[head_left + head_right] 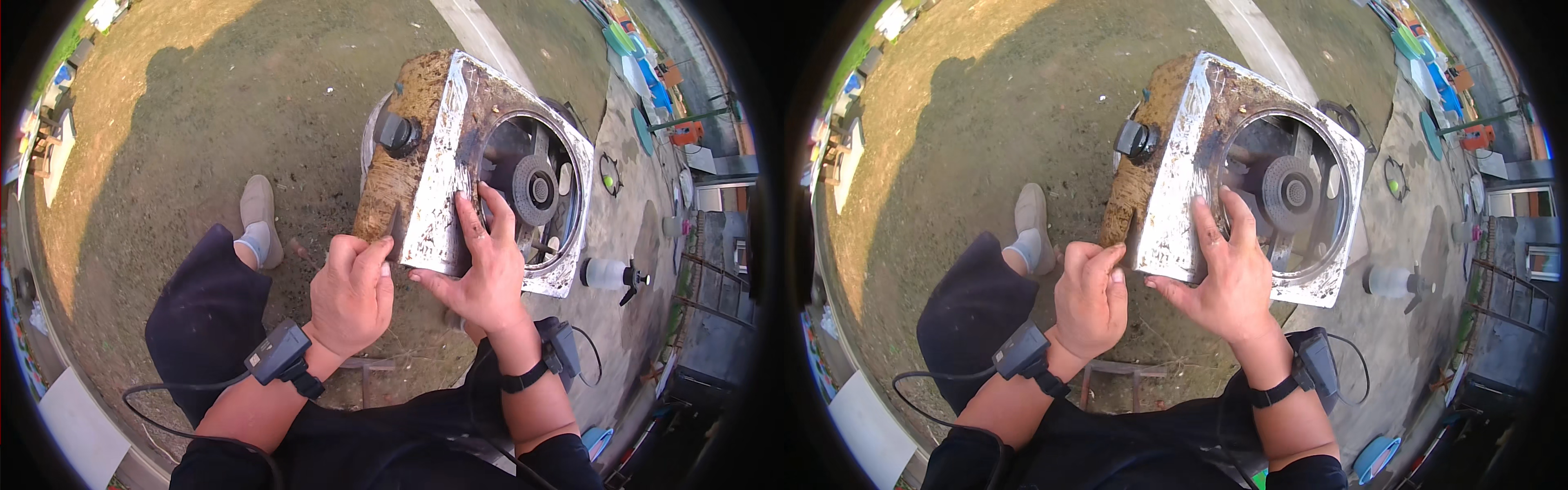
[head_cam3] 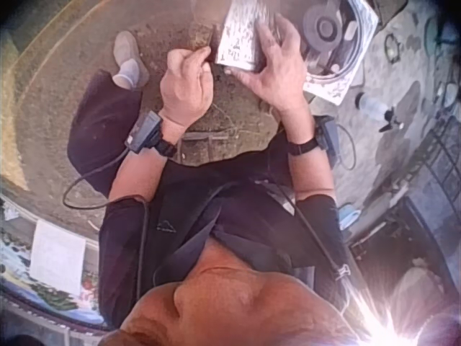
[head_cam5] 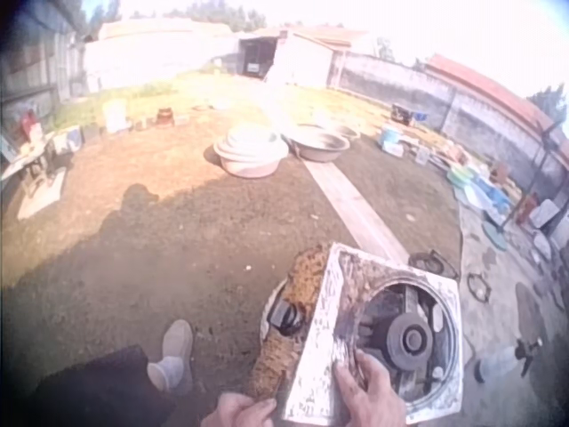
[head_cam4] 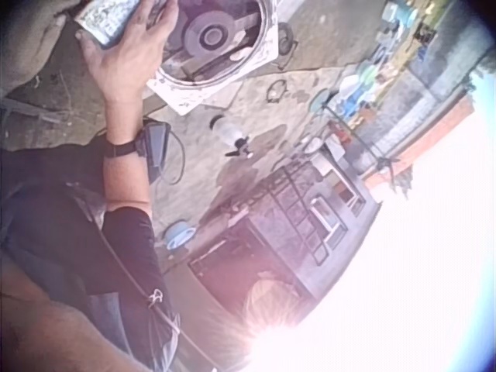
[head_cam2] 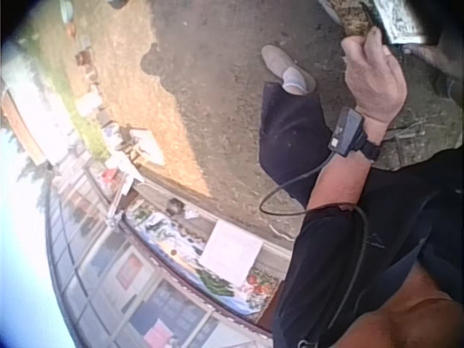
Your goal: The person is using a piece of metal to scrape rust and clean a gas stove burner housing.
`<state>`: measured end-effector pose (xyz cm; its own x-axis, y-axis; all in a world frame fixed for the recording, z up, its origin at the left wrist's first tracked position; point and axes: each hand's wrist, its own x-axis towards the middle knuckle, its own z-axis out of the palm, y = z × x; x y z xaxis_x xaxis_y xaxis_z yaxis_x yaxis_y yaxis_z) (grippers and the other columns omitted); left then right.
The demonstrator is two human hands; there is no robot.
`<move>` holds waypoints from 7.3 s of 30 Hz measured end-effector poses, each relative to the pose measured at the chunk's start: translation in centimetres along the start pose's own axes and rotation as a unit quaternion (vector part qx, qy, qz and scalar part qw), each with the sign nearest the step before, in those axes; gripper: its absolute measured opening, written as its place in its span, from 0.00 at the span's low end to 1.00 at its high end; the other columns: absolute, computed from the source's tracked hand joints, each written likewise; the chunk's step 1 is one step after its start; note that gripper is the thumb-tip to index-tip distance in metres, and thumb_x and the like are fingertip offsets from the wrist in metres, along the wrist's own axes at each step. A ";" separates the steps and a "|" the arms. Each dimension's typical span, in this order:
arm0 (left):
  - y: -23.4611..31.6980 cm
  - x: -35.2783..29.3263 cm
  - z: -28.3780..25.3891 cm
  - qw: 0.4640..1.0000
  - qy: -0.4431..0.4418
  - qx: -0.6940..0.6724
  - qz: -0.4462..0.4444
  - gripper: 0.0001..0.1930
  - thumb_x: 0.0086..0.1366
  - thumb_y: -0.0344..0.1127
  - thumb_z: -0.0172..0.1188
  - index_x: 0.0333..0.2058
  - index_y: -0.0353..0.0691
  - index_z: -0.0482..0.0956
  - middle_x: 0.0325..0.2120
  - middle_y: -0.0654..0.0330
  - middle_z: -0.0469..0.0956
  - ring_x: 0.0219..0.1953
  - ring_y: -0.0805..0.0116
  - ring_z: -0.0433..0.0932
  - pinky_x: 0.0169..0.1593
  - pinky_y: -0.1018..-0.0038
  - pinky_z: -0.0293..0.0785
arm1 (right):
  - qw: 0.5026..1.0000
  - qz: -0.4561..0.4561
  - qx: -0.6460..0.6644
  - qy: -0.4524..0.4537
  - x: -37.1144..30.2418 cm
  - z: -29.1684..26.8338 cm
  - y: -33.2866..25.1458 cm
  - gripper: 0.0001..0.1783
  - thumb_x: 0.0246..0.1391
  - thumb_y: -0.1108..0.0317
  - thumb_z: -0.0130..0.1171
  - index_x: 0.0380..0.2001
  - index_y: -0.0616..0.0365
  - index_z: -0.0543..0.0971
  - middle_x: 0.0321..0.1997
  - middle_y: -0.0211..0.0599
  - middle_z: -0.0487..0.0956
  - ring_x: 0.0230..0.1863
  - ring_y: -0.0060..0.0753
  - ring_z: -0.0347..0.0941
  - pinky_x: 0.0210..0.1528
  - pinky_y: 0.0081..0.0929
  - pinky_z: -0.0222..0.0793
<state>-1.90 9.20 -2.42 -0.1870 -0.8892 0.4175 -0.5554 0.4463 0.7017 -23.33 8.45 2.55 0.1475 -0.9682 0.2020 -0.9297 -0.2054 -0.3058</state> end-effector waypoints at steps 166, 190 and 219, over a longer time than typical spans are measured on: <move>-0.5 -4.0 0.8 0.756 -0.002 -0.360 -0.547 0.09 0.85 0.38 0.47 0.42 0.42 0.69 0.26 0.65 0.70 0.22 0.77 0.68 0.28 0.75 0.72 | 1.000 0.003 0.001 0.013 0.0 0.2 0.0 0.62 0.28 0.41 0.87 0.69 0.54 0.74 0.71 0.52 0.67 0.58 0.58 0.80 0.49 0.45 0.84; 2.1 -4.0 -1.3 0.941 -0.074 -0.240 -0.228 0.22 0.82 0.31 0.48 0.70 0.30 0.69 0.41 0.56 0.81 0.38 0.74 0.80 0.46 0.75 0.79 | 1.000 0.007 -0.002 0.003 0.0 -0.1 0.0 0.60 0.30 0.41 0.86 0.68 0.55 0.74 0.71 0.52 0.67 0.60 0.57 0.79 0.50 0.45 0.84; 2.0 -4.3 -1.0 0.996 -0.067 -0.029 -0.043 0.26 0.74 0.27 0.56 0.69 0.33 0.71 0.33 0.49 0.74 0.30 0.51 0.76 0.35 0.61 0.74 | 1.000 0.002 0.005 0.009 0.0 0.0 0.0 0.61 0.30 0.41 0.86 0.68 0.56 0.75 0.71 0.53 0.67 0.60 0.57 0.79 0.49 0.45 0.84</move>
<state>-1.42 14.03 -2.21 -0.2497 -0.9278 0.2770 -0.5263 0.3702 0.7655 -23.31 8.45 2.58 0.1372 -0.9664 0.2173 -0.9268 -0.2026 -0.3161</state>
